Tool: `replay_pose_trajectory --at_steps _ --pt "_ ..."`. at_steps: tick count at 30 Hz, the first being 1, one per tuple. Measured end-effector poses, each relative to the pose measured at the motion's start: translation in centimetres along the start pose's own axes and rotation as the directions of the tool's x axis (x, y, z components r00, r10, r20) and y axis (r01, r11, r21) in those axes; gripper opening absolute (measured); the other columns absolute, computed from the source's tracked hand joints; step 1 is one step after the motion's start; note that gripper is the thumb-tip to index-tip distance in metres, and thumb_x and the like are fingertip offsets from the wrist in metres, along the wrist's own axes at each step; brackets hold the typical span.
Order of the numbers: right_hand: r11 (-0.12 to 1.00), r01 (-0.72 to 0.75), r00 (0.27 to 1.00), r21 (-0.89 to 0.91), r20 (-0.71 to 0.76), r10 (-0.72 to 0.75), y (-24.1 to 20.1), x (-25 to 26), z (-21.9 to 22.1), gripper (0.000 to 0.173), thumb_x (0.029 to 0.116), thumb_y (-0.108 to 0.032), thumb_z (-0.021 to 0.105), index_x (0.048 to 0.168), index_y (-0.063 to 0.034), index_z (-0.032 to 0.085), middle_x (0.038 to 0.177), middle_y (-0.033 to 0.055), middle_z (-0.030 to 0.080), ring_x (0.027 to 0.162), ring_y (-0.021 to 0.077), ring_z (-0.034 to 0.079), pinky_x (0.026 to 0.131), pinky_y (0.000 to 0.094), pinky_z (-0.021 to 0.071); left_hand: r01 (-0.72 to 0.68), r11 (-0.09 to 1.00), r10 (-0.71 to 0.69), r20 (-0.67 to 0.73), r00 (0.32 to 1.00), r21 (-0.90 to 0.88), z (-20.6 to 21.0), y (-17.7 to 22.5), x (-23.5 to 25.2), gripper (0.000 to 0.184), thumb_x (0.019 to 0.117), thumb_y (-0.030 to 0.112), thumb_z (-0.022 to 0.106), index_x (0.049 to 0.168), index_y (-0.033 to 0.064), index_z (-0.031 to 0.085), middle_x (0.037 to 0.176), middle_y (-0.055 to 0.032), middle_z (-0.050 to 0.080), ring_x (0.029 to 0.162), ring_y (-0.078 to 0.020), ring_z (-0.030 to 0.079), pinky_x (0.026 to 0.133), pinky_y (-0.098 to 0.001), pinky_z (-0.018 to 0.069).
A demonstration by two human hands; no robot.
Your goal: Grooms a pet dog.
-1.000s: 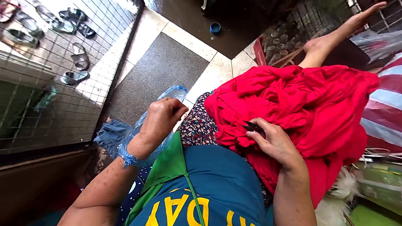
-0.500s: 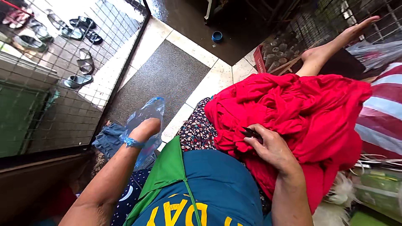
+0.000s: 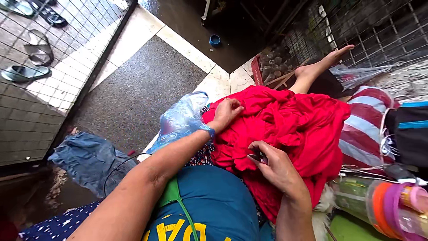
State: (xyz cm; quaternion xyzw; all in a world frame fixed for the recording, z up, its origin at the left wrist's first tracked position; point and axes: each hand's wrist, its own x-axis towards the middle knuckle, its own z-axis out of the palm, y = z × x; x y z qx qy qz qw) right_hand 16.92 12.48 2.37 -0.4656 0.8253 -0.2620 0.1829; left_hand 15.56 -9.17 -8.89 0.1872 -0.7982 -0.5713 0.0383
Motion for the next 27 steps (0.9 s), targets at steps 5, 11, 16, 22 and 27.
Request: replay_pose_trajectory --at_steps 5,11,16,22,27 --pt "0.974 0.129 0.940 0.185 -0.335 -0.061 -1.1 -1.0 -3.7 0.017 0.0992 -0.016 0.065 0.102 0.0007 0.069 0.092 0.0021 0.071 0.080 -0.0039 0.062 0.072 0.0117 0.0519 -0.681 0.728 0.686 -0.111 0.719 0.082 2.2 4.0 -6.0 0.013 0.0904 0.004 0.065 0.097 -0.0040 0.072 0.123 -0.0239 0.069 0.120 -0.0377 0.064 0.104 -0.0518 0.0500" --pt "0.988 -0.125 0.909 0.089 -0.389 0.150 -0.4 1.8 -5.7 0.020 0.0953 -0.005 0.065 0.113 0.0018 0.063 0.104 0.0096 0.070 0.086 0.0087 0.066 0.074 0.0249 0.0558 -0.749 0.644 0.684 0.325 0.654 0.153 4.0 5.3 -11.9 0.039 0.1011 0.030 0.059 0.125 0.0002 0.067 0.151 -0.0236 0.051 0.145 -0.0436 0.042 0.118 -0.0588 0.0339" --pt "0.962 -0.266 0.900 0.064 -0.342 0.272 1.4 1.6 -4.4 0.020 0.0920 -0.001 0.070 0.111 0.0006 0.066 0.105 0.0151 0.070 0.092 0.0205 0.067 0.079 0.0363 0.0544 -0.761 0.644 0.686 0.379 0.621 0.079 2.9 3.3 -13.0 0.027 0.1019 0.017 0.058 0.124 0.0050 0.069 0.148 -0.0201 0.055 0.142 -0.0437 0.046 0.115 -0.0581 0.0384" --pt "0.968 -0.159 0.910 0.196 -0.351 0.220 2.0 -0.5 -4.8 0.018 0.0903 0.002 0.065 0.108 -0.0006 0.065 0.101 0.0080 0.062 0.078 0.0057 0.055 0.066 0.0180 0.0450 -0.593 0.786 0.614 0.099 0.783 -0.175 2.1 3.6 -11.4 0.020 0.0975 0.014 0.061 0.096 -0.0035 0.071 0.119 -0.0199 0.068 0.116 -0.0243 0.066 0.100 -0.0359 0.0537" --pt "0.976 -0.117 0.917 0.185 -0.356 0.177 2.3 -0.8 -4.5 0.014 0.0894 0.003 0.063 0.103 0.0010 0.065 0.097 0.0078 0.061 0.077 0.0039 0.054 0.067 0.0153 0.0436 -0.376 0.923 0.373 -0.044 0.927 -0.085 1.3 3.9 -7.9 0.023 0.1011 0.006 0.055 0.118 -0.0060 0.065 0.114 -0.0202 0.065 0.092 -0.0227 0.068 0.084 -0.0370 0.0582"
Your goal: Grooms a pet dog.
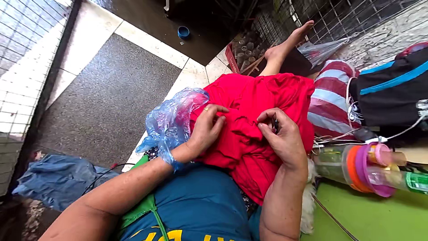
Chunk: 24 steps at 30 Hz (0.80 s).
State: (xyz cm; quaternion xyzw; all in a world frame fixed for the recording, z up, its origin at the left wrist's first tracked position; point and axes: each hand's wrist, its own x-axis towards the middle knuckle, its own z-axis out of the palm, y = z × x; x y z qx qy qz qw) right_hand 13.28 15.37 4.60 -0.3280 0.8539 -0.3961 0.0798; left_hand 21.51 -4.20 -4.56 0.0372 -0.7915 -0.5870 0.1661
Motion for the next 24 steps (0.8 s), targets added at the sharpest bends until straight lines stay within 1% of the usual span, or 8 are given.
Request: replay_pose_trajectory --at_steps 4,7,9,13,16,18,21,24 --pt "1.000 0.026 1.000 -0.010 0.003 -0.026 0.2 0.1 0.1 0.013 0.0882 0.003 0.062 0.101 0.0012 0.065 0.096 0.0074 0.062 0.077 0.0028 0.053 0.066 0.0143 0.0432 0.026 0.998 -0.032 0.104 0.994 0.056 0.5 -0.6 2.0 0.030 0.0999 0.008 0.058 0.126 -0.0024 0.067 0.113 -0.0215 0.067 0.094 -0.0270 0.068 0.085 -0.0407 0.0561" --pt "1.000 0.015 1.000 0.003 0.001 -0.015 0.3 0.0 0.1 0.013 0.0884 0.003 0.062 0.101 0.0012 0.066 0.096 0.0072 0.063 0.078 0.0026 0.055 0.067 0.0143 0.0446 -0.006 0.996 -0.008 0.165 0.986 0.087 1.2 -1.1 2.6 0.017 0.0965 0.008 0.064 0.103 -0.0054 0.073 0.095 -0.0210 0.070 0.087 -0.0311 0.069 0.084 -0.0462 0.0555" --pt "1.000 0.006 1.000 0.024 -0.007 -0.006 0.4 0.0 0.0 0.013 0.0888 0.003 0.062 0.101 0.0012 0.066 0.096 0.0065 0.063 0.077 0.0010 0.054 0.067 0.0129 0.0444 0.021 0.999 -0.028 0.147 0.989 0.045 0.6 -1.4 2.7 0.015 0.0952 0.010 0.068 0.095 -0.0040 0.074 0.090 -0.0167 0.071 0.084 -0.0239 0.069 0.082 -0.0402 0.0552" --pt "0.998 0.000 1.000 0.069 -0.021 0.001 0.7 -0.1 0.0 0.013 0.0893 0.003 0.062 0.101 0.0002 0.066 0.095 0.0041 0.062 0.073 -0.0018 0.052 0.063 0.0106 0.0422 0.137 0.976 -0.112 0.151 0.982 -0.167 -2.6 -1.7 1.6 0.012 0.0952 0.012 0.068 0.095 0.0016 0.073 0.090 -0.0022 0.068 0.081 -0.0040 0.063 0.077 -0.0238 0.0542" --pt "0.998 -0.010 1.000 0.069 -0.028 0.012 0.5 0.0 0.3 0.012 0.0893 0.003 0.063 0.101 -0.0003 0.065 0.094 0.0034 0.062 0.071 -0.0025 0.051 0.062 0.0103 0.0406 0.157 0.933 -0.108 0.165 0.980 -0.322 -4.3 -1.3 0.1 0.008 0.0939 0.011 0.067 0.091 0.0058 0.072 0.086 0.0060 0.066 0.076 0.0014 0.062 0.071 -0.0174 0.0533" --pt "0.999 -0.003 1.000 0.049 -0.023 0.004 0.4 0.1 0.4 0.012 0.0896 0.004 0.063 0.101 0.0005 0.065 0.094 0.0046 0.062 0.073 -0.0011 0.052 0.063 0.0110 0.0413 0.134 0.929 -0.077 0.175 0.982 -0.345 -4.7 -0.8 -1.0 0.007 0.0940 0.010 0.066 0.090 0.0059 0.071 0.087 0.0054 0.066 0.076 0.0008 0.062 0.070 -0.0165 0.0537" --pt "0.997 0.065 0.998 -0.033 -0.026 -0.066 0.3 0.1 0.4 0.014 0.0909 0.001 0.060 0.104 0.0023 0.066 0.099 0.0091 0.065 0.083 0.0028 0.059 0.072 0.0144 0.0478 0.009 0.950 0.048 0.176 0.983 -0.313 -4.3 -0.7 -2.0 0.009 0.0940 0.010 0.066 0.093 0.0029 0.071 0.096 0.0008 0.067 0.089 -0.0018 0.064 0.081 -0.0187 0.0553" --pt "0.978 0.199 0.968 -0.056 -0.144 -0.205 -0.8 -0.1 1.2 0.023 0.0914 -0.006 0.061 0.111 0.0068 0.064 0.111 0.0151 0.065 0.091 0.0069 0.060 0.075 0.0164 0.0485 -0.089 0.942 0.161 0.203 0.966 -0.324 -3.3 0.2 -2.4 0.012 0.0934 0.011 0.067 0.090 0.0006 0.072 0.102 -0.0033 0.069 0.097 -0.0037 0.065 0.087 -0.0203 0.0555"
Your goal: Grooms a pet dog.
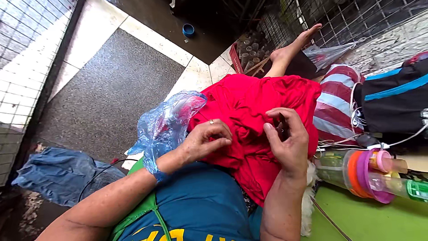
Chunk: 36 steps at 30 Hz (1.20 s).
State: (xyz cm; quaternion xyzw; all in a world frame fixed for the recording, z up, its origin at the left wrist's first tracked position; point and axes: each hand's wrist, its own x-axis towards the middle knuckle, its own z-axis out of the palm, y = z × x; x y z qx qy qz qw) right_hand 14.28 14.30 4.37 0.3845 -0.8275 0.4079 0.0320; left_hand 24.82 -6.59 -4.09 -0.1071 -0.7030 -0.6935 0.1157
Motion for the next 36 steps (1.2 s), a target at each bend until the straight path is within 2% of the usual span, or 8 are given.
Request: replay_pose_trajectory --at_steps 4,9,12,18,23,29,33,36 --pt "0.991 0.022 0.997 0.136 0.074 -0.032 -2.4 -1.2 0.9 0.029 0.0955 -0.013 0.064 0.120 0.0013 0.058 0.108 0.0084 0.065 0.085 0.0036 0.060 0.071 0.0174 0.0515 0.150 0.983 -0.151 -0.008 0.988 -0.107 0.9 0.2 -0.3 0.011 0.0931 0.012 0.068 0.092 0.0019 0.073 0.120 -0.0060 0.065 0.113 -0.0061 0.062 0.095 -0.0206 0.0536" --pt "0.958 0.001 0.989 -0.287 0.145 0.042 -2.3 -3.4 2.0 0.021 0.0967 -0.013 0.063 0.113 -0.0011 0.072 0.103 0.0143 0.072 0.091 0.0257 0.071 0.077 0.0421 0.0561 0.242 0.937 -0.250 0.001 0.968 -0.250 0.9 -0.4 -1.2 0.010 0.0938 0.011 0.065 0.093 0.0029 0.071 0.133 -0.0077 0.062 0.120 -0.0097 0.061 0.099 -0.0264 0.0541" --pt "0.911 0.021 0.992 -0.413 0.124 0.034 -2.1 -3.8 2.9 0.020 0.0949 -0.009 0.064 0.109 -0.0023 0.076 0.102 0.0175 0.072 0.086 0.0317 0.071 0.071 0.0460 0.0541 0.237 0.940 -0.242 0.009 0.970 -0.246 1.2 -0.5 -1.2 0.010 0.0939 0.010 0.065 0.094 0.0014 0.070 0.133 -0.0091 0.061 0.120 -0.0100 0.062 0.099 -0.0262 0.0541" --pt "0.870 0.043 0.987 -0.492 0.154 0.038 -2.3 -3.2 3.4 0.019 0.0931 -0.008 0.065 0.107 -0.0039 0.077 0.094 0.0171 0.068 0.076 0.0320 0.067 0.064 0.0450 0.0500 0.218 0.952 -0.226 -0.014 0.974 -0.213 1.6 -0.4 -1.1 0.011 0.0941 0.009 0.064 0.095 -0.0008 0.070 0.131 -0.0105 0.062 0.120 -0.0099 0.062 0.099 -0.0257 0.0537" --pt "0.906 0.015 0.976 -0.424 0.204 0.079 -2.3 -3.2 2.5 0.021 0.0928 -0.010 0.066 0.110 -0.0031 0.076 0.100 0.0177 0.070 0.082 0.0329 0.069 0.069 0.0482 0.0531 0.309 0.860 -0.338 0.001 0.941 -0.406 1.4 -0.6 -1.1 0.007 0.0991 0.009 0.059 0.099 0.0079 0.065 0.128 -0.0050 0.066 0.110 -0.0129 0.068 0.094 -0.0320 0.0584" --pt "0.857 0.035 0.981 -0.514 0.183 0.070 -2.4 -2.7 3.7 0.017 0.0923 -0.006 0.065 0.104 -0.0040 0.077 0.084 0.0167 0.065 0.070 0.0328 0.065 0.061 0.0458 0.0487 0.225 0.954 -0.229 0.001 0.973 -0.197 1.7 -0.2 -1.2 0.011 0.0934 0.008 0.064 0.094 -0.0007 0.070 0.133 -0.0113 0.062 0.124 -0.0100 0.060 0.102 -0.0257 0.0517" --pt "0.932 -0.054 0.991 -0.358 0.099 0.095 -1.6 -2.6 2.9 0.019 0.0982 -0.007 0.060 0.110 0.0011 0.074 0.092 0.0170 0.072 0.080 0.0307 0.071 0.071 0.0476 0.0558 0.235 0.951 -0.238 0.009 0.971 -0.203 1.6 -0.3 -1.2 0.012 0.0942 0.009 0.063 0.096 -0.0002 0.070 0.133 -0.0109 0.062 0.125 -0.0107 0.059 0.103 -0.0266 0.0513" --pt "0.967 -0.246 0.969 -0.069 0.004 0.247 -1.4 -3.1 1.4 0.025 0.1022 -0.014 0.059 0.122 0.0022 0.062 0.099 0.0097 0.068 0.079 0.0088 0.062 0.071 0.0240 0.0529 0.286 0.903 -0.304 -0.005 0.953 -0.321 1.6 -0.7 -1.3 0.008 0.0999 0.008 0.057 0.098 0.0053 0.065 0.127 -0.0060 0.066 0.114 -0.0116 0.066 0.096 -0.0304 0.0570"
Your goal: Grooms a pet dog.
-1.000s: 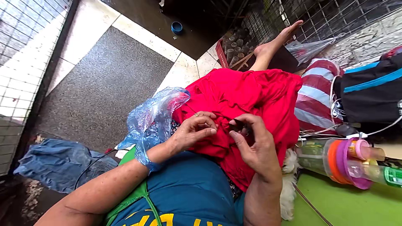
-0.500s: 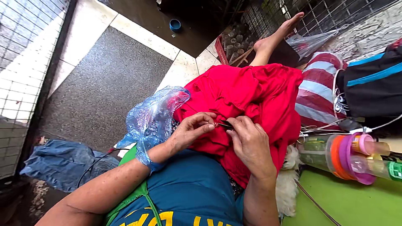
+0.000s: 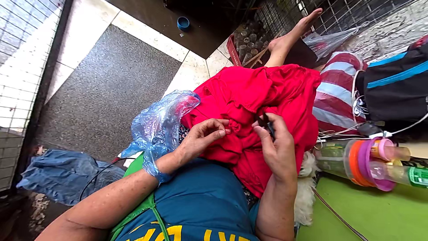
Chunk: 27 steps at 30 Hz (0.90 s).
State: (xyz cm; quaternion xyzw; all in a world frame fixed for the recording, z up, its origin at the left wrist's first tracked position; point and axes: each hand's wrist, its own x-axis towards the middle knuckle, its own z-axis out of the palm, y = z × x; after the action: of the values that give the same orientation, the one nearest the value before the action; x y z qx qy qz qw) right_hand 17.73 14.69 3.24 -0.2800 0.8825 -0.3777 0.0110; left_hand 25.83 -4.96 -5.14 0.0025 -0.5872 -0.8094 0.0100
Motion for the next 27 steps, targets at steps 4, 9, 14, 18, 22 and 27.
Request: replay_pose_trajectory --at_steps 4,9,14,18,22,27 --pt "0.975 -0.034 0.998 0.220 -0.046 0.046 0.4 -1.2 -0.7 0.021 0.0897 -0.004 0.068 0.109 -0.0004 0.061 0.091 -0.0002 0.061 0.073 -0.0039 0.053 0.064 0.0103 0.0450 0.029 0.999 -0.029 -0.002 1.000 -0.043 0.1 0.0 -0.1 0.008 0.0996 0.008 0.057 0.099 0.0076 0.065 0.128 -0.0045 0.067 0.115 -0.0113 0.067 0.097 -0.0302 0.0562" --pt "0.994 0.068 0.986 0.091 -0.158 -0.053 0.5 -1.8 1.1 0.009 0.0883 -0.003 0.071 0.095 0.0031 0.071 0.093 0.0074 0.067 0.080 0.0001 0.059 0.069 0.0106 0.0480 -0.071 0.976 0.056 0.080 0.995 0.207 0.6 0.1 -0.3 0.014 0.0943 0.011 0.064 0.091 -0.0013 0.068 0.136 -0.0130 0.062 0.126 -0.0101 0.060 0.103 -0.0271 0.0513" --pt "0.984 0.176 0.944 -0.025 -0.279 -0.176 -0.8 1.0 1.0 0.015 0.0901 -0.003 0.072 0.102 0.0054 0.068 0.103 0.0162 0.065 0.088 0.0115 0.062 0.072 0.0172 0.0504 -0.163 0.928 0.109 0.175 0.979 0.334 1.5 -0.2 -0.7 0.025 0.0969 0.019 0.063 0.089 -0.0043 0.070 0.139 -0.0220 0.060 0.135 -0.0158 0.054 0.111 -0.0288 0.0444" --pt "0.990 0.096 0.905 0.105 -0.424 -0.043 0.3 1.3 -1.4 0.009 0.0937 -0.001 0.064 0.103 -0.0017 0.065 0.100 0.0008 0.062 0.080 -0.0020 0.058 0.066 0.0115 0.0493 -0.156 0.939 0.119 0.135 0.984 0.308 1.2 -0.3 -0.6 0.024 0.0975 0.018 0.062 0.090 -0.0034 0.071 0.133 -0.0190 0.064 0.132 -0.0134 0.057 0.108 -0.0268 0.0467" --pt "0.993 0.082 0.904 0.080 -0.427 -0.040 0.7 0.6 -1.3 0.017 0.0924 -0.004 0.068 0.108 0.0016 0.067 0.104 0.0041 0.062 0.084 -0.0005 0.058 0.070 0.0116 0.0483 -0.167 0.939 0.155 0.066 0.986 0.300 1.5 0.1 0.0 0.019 0.0958 0.014 0.065 0.091 -0.0034 0.071 0.123 -0.0144 0.066 0.110 -0.0068 0.066 0.093 -0.0218 0.0560" --pt "0.993 0.103 0.945 0.051 -0.317 -0.081 1.0 1.6 -0.2 0.036 0.0934 -0.004 0.070 0.128 0.0062 0.063 0.134 0.0187 0.063 0.125 0.0163 0.061 0.102 0.0270 0.0514 -0.267 0.828 0.257 0.089 0.962 0.494 1.4 0.7 1.3 0.017 0.0941 0.017 0.068 0.088 0.0014 0.072 0.108 -0.0087 0.068 0.098 -0.0044 0.065 0.087 -0.0192 0.0540"
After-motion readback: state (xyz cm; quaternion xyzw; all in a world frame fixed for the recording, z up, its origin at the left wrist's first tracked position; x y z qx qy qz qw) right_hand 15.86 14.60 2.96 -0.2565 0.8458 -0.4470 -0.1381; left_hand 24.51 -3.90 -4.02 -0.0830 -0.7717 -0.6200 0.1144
